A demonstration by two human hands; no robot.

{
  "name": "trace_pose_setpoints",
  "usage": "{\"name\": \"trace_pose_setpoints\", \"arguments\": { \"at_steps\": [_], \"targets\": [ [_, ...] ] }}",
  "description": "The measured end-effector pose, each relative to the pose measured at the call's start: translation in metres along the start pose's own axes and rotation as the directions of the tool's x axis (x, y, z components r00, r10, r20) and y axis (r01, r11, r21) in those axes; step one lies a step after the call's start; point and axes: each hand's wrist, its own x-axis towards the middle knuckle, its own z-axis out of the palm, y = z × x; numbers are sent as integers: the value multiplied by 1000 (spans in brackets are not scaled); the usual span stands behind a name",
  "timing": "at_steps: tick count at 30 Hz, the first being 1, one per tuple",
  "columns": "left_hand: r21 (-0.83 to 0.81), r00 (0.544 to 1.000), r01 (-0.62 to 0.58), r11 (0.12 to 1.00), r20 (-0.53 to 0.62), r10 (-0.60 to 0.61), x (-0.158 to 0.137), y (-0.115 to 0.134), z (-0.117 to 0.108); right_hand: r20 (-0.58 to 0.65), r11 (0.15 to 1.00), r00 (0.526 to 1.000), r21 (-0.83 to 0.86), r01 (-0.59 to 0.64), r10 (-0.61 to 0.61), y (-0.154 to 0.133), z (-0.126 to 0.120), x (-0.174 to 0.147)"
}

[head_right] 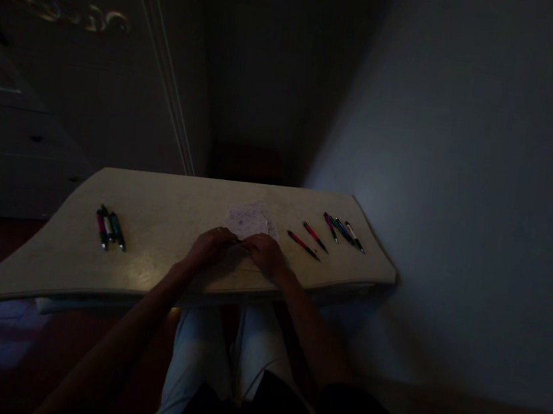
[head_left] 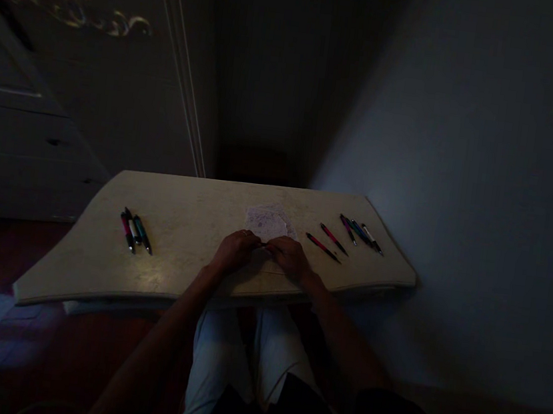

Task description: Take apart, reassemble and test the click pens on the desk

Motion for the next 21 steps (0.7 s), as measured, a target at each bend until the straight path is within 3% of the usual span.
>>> {"name": "trace_pose_setpoints", "arguments": {
  "at_steps": [5,10,15,21],
  "targets": [
    [44,995,-32,999,-91,36,-4,-3,7,-117,988,987,117,-97,111,5,3,-10],
    [59,979,-46,997,-196,56,-6,-5,6,-228,927,929,309,-214,291,10,-1,-18],
    [68,975,-97,993,-192,108,-5,-1,6,-164,859,908,423,-289,386,9,-6,-19],
    [55,969,-41,998,-242,54,-13,7,4,-33,842,912,399,-363,409,7,-10,-3]
  ]
}}
